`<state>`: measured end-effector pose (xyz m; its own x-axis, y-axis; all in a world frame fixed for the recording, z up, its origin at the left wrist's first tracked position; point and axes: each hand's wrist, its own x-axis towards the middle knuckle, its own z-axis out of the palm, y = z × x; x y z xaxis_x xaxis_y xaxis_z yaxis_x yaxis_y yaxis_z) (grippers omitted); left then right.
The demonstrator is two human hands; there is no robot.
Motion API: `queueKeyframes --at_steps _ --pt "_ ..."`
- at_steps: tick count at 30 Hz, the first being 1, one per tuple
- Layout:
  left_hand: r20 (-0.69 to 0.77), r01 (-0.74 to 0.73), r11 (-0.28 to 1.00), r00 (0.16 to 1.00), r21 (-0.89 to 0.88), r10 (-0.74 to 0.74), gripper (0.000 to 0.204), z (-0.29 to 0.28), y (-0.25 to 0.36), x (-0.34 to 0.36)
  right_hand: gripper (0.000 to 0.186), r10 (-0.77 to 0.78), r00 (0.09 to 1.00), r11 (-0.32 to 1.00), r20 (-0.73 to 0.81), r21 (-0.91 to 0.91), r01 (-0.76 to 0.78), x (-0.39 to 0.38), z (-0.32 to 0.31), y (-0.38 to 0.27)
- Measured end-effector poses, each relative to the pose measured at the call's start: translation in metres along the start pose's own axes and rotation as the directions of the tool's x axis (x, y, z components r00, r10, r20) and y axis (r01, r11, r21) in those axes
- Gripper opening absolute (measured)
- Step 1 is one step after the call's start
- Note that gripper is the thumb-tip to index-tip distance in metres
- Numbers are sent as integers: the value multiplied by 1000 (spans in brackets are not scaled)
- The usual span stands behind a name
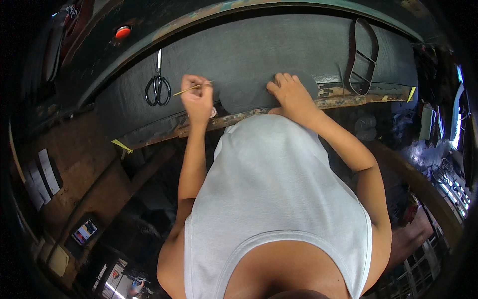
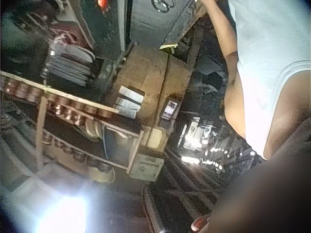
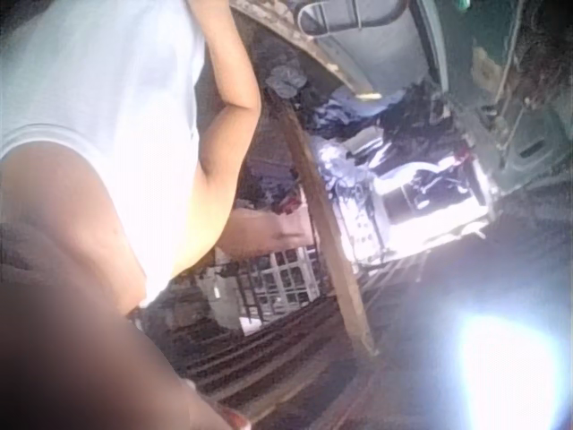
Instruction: The person uses a metal template to mark and cut rubber soles with scissors. They repeatedly place the template on the sole, trace the outline, cut along the marked line, and then stack the finished soles on a shelf.
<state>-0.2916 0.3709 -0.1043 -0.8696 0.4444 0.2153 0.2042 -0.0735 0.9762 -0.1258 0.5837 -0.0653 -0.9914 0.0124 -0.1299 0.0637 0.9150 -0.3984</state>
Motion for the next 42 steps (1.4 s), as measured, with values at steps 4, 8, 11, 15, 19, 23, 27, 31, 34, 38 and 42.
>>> queueKeyframes --at_steps 4,8,11,15,19,23,27,31,34,38,42 --pt "156 144 982 974 124 -163 15 16 -8 -21 70 -149 984 988 -100 -63 143 12 8 18" --pt "189 187 980 962 68 -196 17 15 -15 -28 70 -176 984 984 13 -15 176 24 18 22" --pt "190 125 991 973 52 -133 19 12 -18 -28 65 -145 989 989 12 22 145 24 21 21" --pt "160 74 985 982 157 -99 15 14 -21 -33 73 -199 973 980 -120 -22 198 20 20 20" --pt "123 102 992 986 77 -111 15 17 -21 -37 74 -236 968 971 -89 -58 232 19 18 17" --pt "167 83 994 981 75 -95 19 15 -23 -29 75 -249 962 968 -114 -71 242 30 13 25" --pt "154 131 971 974 199 -163 18 14 -23 -19 70 -305 947 952 -100 -44 302 56 11 47" --pt "159 26 941 984 338 -84 15 19 -21 -13 65 -329 941 942 -84 37 333 64 18 60" --pt "156 -12 934 987 358 -46 14 22 -22 -9 62 -339 935 937 -101 54 346 63 23 62" --pt "158 -40 905 987 424 -31 14 24 -24 -4 59 -325 936 939 -134 75 337 61 23 62" --pt "161 -39 878 986 478 -44 13 26 -22 -5 59 -315 938 940 -148 86 329 60 22 61"
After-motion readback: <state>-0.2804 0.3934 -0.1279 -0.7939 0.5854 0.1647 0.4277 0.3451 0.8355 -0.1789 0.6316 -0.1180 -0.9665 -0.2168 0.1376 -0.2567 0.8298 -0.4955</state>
